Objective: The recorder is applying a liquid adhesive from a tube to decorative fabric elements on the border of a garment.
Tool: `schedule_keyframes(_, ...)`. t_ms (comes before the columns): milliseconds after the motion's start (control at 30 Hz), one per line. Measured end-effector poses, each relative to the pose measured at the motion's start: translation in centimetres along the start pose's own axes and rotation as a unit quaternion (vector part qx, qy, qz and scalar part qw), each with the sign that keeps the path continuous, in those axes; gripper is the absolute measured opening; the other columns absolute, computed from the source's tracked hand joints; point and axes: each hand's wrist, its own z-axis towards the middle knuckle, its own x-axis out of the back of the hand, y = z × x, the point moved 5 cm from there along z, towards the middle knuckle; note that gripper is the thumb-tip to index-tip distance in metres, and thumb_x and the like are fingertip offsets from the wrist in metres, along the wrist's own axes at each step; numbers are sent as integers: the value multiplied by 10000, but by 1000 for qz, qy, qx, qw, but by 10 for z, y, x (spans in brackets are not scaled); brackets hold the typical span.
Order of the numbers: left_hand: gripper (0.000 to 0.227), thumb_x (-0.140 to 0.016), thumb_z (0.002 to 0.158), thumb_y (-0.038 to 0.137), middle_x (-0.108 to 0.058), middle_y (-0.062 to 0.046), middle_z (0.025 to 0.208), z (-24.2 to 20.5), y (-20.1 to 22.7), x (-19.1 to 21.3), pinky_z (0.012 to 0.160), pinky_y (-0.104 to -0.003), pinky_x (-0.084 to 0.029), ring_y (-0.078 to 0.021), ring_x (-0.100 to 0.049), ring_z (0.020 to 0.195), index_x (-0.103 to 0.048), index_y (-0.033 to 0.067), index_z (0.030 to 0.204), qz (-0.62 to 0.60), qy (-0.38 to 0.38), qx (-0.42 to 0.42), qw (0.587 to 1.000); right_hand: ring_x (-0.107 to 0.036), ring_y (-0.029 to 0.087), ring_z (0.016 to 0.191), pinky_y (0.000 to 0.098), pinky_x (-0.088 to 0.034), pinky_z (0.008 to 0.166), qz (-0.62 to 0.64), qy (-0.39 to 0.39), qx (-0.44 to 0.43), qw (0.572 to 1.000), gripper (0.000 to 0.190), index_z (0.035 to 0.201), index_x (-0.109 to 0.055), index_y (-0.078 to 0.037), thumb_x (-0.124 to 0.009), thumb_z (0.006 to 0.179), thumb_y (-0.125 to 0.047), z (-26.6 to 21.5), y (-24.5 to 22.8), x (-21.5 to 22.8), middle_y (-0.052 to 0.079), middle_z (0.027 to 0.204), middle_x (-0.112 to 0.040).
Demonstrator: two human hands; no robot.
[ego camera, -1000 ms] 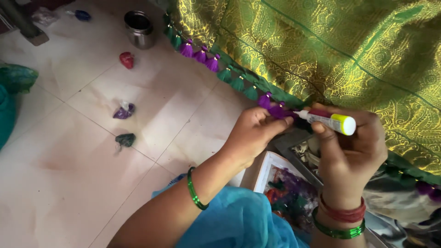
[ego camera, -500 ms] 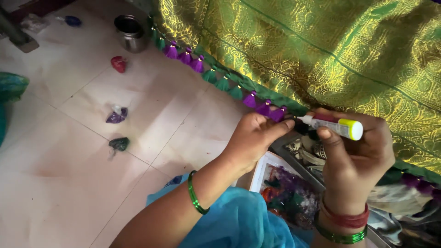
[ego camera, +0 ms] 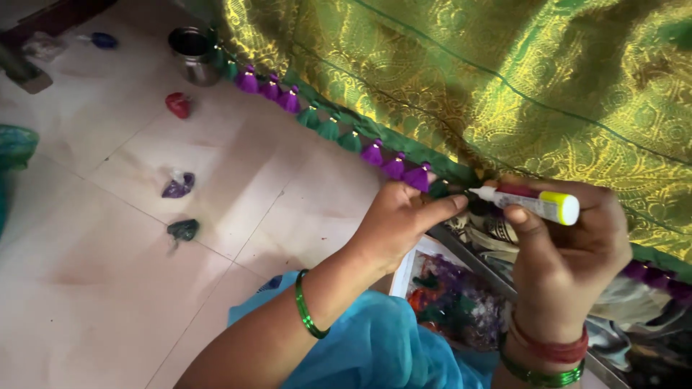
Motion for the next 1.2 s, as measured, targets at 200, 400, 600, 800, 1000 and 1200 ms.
schedule_keyframes(200,166,-704,969,-12,-737,-47,1066,0,1,-3,892,-294,-553,-124,-687,987,-713,-25,1134,-13,-13,-27,999,-731,188,1029,283,-607,973,-1,-17,-20,1000,249,1160,-593,21,-746,969,66,0,5,5,170,1091,-728)
schedule_keyframes(400,179,-714,952,-12,-742,-47,1050,-1,3,-6,869,-298,-542,-135,-681,975,-720,-19,1130,11,1,-6,1000,-720,162,1003,240,-581,886,-80,-45,-9,996,217,1149,-593,50,-759,1014,85,-5,9,25,178,1104,-729)
schedule_keyframes(600,213,-726,931,-29,-736,-59,1099,-4,-5,-19,907,-321,-538,-145,-671,1022,-714,-23,1144,19,-21,22,999,-754,180,1002,262,-620,885,-4,-12,-16,1000,206,1145,-590,30,-739,1019,95,-5,10,43,172,1079,-734)
schedule_keyframes(800,234,-699,927,-49,-729,-49,1134,-3,-6,-24,969,-312,-524,-135,-669,1082,-684,-1,1156,-1,-31,0,1000,-743,207,1037,290,-617,958,-44,-44,-11,998,186,1138,-588,51,-729,1023,90,-7,9,42,192,1097,-731)
schedule_keyframes(1000,210,-703,946,-53,-728,-59,1116,-5,-10,-22,937,-322,-527,-142,-668,1048,-691,-14,1152,3,-32,0,999,-746,227,1060,298,-620,973,-19,-59,4,998,213,1147,-568,40,-733,1015,67,-7,9,43,200,1102,-726)
schedule_keyframes(1200,252,-723,907,-46,-727,-57,1067,-10,-12,-33,900,-326,-538,-145,-674,990,-679,20,1146,-11,-27,36,999,-753,247,986,376,-655,969,54,4,-10,998,265,1174,-587,20,-754,972,51,-4,2,60,198,1058,-728)
